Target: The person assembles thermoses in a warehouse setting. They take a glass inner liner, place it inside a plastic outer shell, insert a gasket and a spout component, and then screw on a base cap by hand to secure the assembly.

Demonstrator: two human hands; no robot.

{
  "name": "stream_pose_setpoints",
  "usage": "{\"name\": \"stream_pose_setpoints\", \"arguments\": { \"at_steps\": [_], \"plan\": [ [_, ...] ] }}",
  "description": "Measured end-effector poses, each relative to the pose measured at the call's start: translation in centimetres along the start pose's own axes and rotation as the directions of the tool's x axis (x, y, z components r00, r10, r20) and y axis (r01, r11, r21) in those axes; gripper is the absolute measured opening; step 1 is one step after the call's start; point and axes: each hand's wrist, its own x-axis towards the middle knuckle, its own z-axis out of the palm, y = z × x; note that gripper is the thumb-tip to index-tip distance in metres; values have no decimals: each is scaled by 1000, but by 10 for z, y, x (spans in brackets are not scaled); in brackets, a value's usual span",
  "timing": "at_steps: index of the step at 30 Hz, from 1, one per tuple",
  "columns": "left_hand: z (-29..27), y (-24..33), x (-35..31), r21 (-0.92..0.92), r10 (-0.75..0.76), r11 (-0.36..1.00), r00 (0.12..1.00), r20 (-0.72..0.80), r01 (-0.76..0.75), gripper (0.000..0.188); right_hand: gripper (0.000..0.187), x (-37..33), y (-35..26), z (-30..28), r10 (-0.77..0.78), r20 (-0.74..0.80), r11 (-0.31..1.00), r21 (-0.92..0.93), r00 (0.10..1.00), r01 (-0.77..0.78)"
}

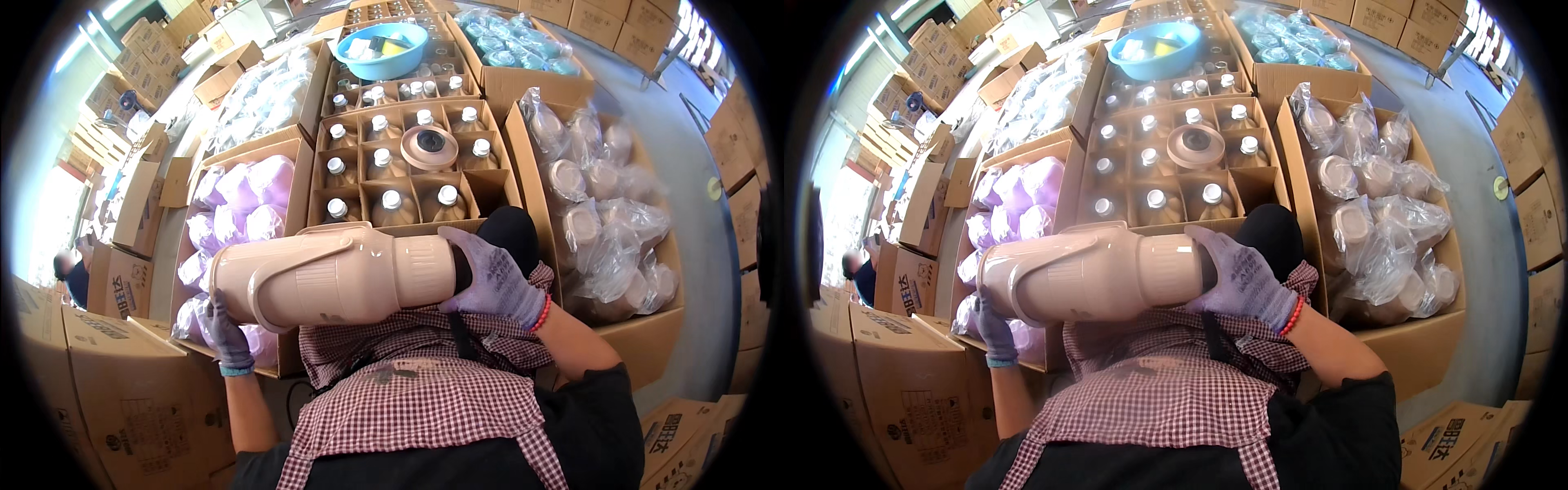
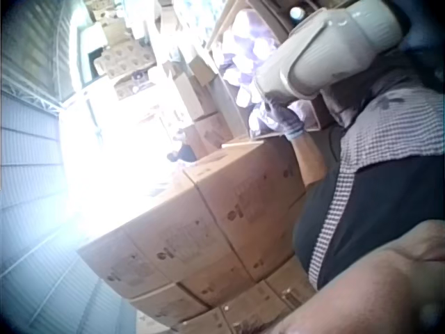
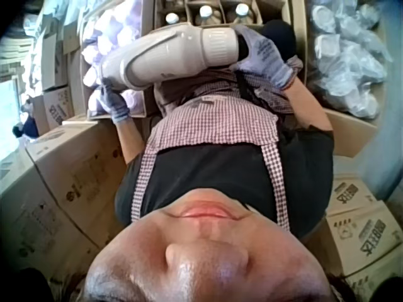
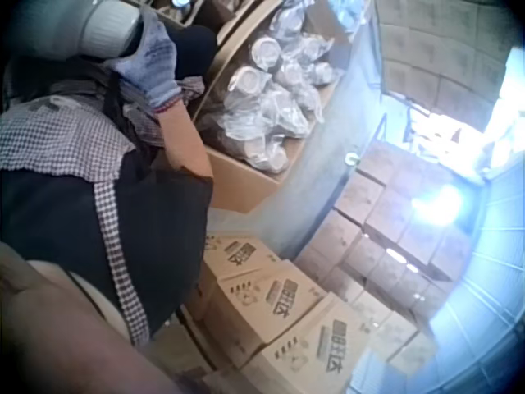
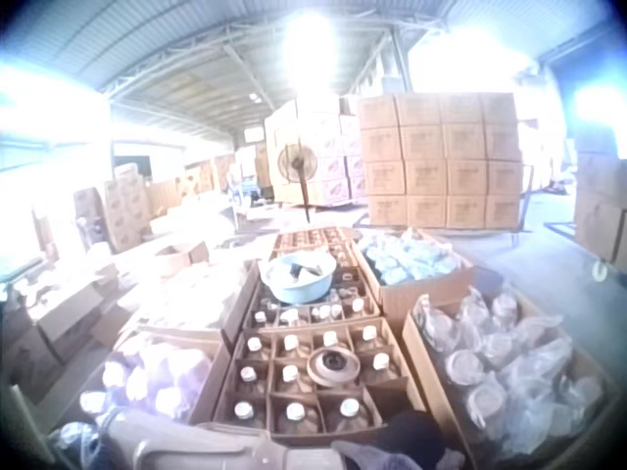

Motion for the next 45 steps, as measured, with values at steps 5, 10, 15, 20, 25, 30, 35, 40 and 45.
{"name": "stream_pose_setpoints", "arguments": {
  "at_steps": [5, 10, 15, 20, 25, 30, 35, 40, 45],
  "plan": [
    [65, 95, 15, 322, 266, 899, 954, 138, -297, 33, 65, 32, 48, -25, 137, 110, 990, 2, 985, -138],
    [205, 182, -14, 393, 434, 472, 596, 676, -789, 32, 44, 124, 138, -24, 83, -182, 975, -190, 980, -117],
    [313, 190, -49, 93, 453, 180, 166, 876, -979, 39, 30, 231, 259, 47, 57, -326, 826, -516, 944, -228],
    [343, 202, -65, 105, 308, 287, 195, 931, -952, 37, 34, 256, 333, 59, -360, -389, 594, -797, 848, -114],
    [296, 203, -20, 52, 515, 632, 470, 717, -773, 35, 21, 297, 213, 7, -25, -336, 970, -236, 941, -58],
    [297, 167, 0, -111, 470, 860, 688, 553, -498, 31, 35, 291, 232, 2, -52, -203, 786, -612, 978, -85],
    [287, 144, -3, -203, 517, 850, 695, 500, -486, 38, 69, 302, 312, 23, 149, -85, 735, -657, 985, -168],
    [267, 116, 21, -257, 237, 957, 869, 434, -133, 34, 90, 315, 227, 10, 464, 105, 726, -615, 879, -309],
    [303, 81, 79, -318, 29, 930, 827, 561, 183, 69, 77, 326, 92, -49, -378, -366, 925, -189, 851, 329]
  ]
}}
